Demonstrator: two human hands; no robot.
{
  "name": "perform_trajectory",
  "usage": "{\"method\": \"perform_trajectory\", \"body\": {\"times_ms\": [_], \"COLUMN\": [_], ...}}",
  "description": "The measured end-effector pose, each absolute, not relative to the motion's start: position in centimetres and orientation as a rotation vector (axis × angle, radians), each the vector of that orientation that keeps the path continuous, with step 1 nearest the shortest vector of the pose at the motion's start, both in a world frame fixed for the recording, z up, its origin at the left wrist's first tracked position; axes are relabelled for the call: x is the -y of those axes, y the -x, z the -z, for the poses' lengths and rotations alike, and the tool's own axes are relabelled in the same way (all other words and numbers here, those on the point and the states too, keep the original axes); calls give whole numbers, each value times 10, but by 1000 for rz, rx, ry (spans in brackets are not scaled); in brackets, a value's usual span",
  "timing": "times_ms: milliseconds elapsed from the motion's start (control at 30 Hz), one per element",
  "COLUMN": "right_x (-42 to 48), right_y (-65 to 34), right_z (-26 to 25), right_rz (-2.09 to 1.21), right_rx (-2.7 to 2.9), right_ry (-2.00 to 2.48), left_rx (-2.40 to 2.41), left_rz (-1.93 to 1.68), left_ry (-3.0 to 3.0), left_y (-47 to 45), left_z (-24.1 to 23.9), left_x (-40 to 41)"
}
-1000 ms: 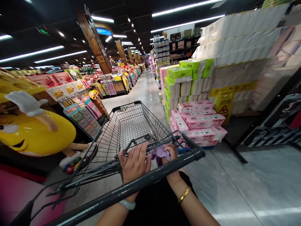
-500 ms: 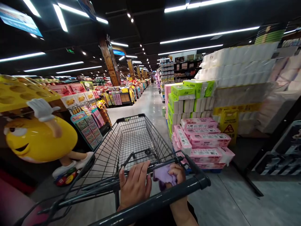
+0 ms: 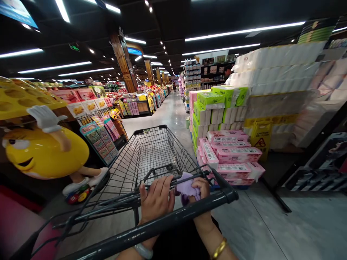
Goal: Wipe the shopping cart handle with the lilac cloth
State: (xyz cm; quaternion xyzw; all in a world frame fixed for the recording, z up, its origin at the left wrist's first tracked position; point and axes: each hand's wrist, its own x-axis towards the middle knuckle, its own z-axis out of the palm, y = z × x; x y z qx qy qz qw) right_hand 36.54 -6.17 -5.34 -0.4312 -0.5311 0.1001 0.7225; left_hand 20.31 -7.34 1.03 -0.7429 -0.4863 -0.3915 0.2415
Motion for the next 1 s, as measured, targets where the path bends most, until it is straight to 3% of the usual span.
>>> {"method": "perform_trajectory", "body": {"times_ms": [600,833,1000], "right_x": [78,90,110], "right_y": [-369,-343,-336], "right_z": [37,29,17], "right_rz": [-278,-936,-1278], "right_rx": [1108,597,556], "right_ry": [958,839,655], "left_rx": [1191,1213,1248], "left_rz": [949,964,960], "left_ry": [2169,2152,2167], "left_y": [-231,-230,-230], "left_z": [-7,-8,-10], "left_x": [63,65,66]}}
